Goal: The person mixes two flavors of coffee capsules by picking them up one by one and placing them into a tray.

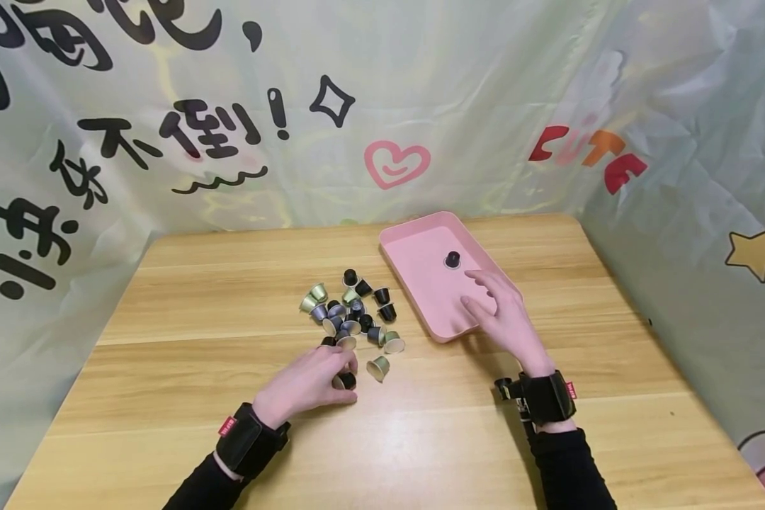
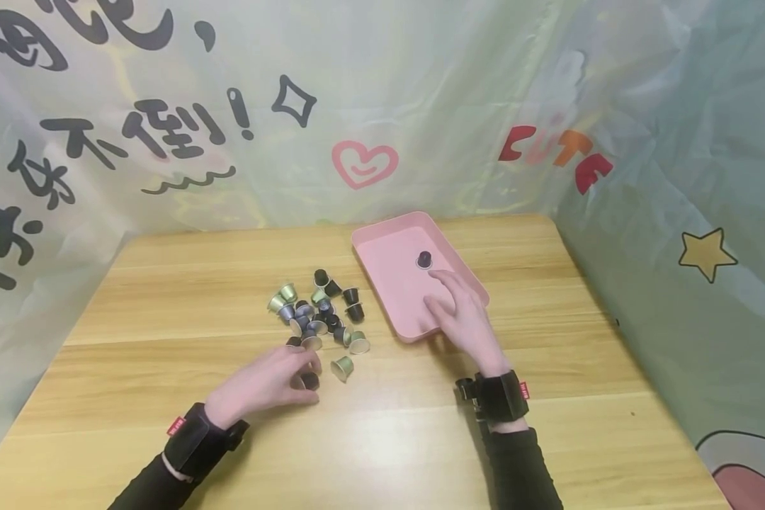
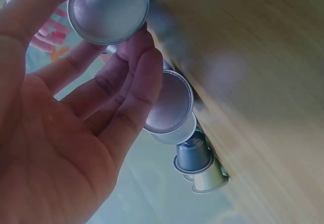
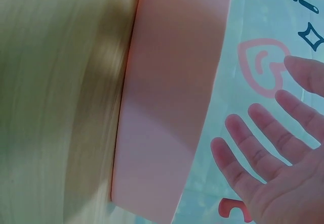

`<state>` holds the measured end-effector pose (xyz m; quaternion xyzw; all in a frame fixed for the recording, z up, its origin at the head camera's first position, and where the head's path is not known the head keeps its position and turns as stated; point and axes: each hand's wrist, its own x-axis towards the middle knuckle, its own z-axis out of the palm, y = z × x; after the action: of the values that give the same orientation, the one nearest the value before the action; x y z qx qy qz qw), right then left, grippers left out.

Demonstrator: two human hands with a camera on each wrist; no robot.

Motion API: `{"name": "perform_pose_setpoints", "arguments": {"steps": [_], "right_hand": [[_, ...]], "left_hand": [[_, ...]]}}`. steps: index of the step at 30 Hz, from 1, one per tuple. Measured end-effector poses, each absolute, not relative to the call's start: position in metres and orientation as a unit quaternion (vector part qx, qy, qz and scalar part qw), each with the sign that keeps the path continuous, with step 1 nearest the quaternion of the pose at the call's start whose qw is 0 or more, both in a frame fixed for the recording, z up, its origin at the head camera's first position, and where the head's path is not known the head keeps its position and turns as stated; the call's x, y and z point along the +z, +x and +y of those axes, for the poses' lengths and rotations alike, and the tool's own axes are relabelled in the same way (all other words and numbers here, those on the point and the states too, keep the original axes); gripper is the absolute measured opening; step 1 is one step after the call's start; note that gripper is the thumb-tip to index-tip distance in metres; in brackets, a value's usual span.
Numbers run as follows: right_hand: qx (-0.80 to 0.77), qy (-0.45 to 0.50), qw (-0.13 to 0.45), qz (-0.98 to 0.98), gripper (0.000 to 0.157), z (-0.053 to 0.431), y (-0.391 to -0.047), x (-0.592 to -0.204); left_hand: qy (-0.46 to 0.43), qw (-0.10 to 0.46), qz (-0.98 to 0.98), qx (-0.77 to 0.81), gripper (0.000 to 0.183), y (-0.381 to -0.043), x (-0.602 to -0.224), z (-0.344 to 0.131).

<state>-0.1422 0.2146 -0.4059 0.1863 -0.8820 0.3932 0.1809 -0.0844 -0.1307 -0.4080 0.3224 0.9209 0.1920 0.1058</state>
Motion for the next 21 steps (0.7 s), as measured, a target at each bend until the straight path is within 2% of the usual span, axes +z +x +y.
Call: {"name": "perform_pose_setpoints", "arguments": {"steps": [13, 21], "right_hand": [[0.396, 0.190, 0.178, -0.881, 0.043, 0.2154, -0.1428, -0.4086], [0.394, 0.191, 0.176, -0.882, 0.042, 0.2153, -0.1423, -0.4086]], "left_hand": [[0.325, 0.115, 0.922, 0.178, 0.034, -0.0837, -0.4102, -0.1303], [0.341, 0.106, 0.917, 0.177, 0.027, -0.0839, -0.4106, -0.1316]]}}
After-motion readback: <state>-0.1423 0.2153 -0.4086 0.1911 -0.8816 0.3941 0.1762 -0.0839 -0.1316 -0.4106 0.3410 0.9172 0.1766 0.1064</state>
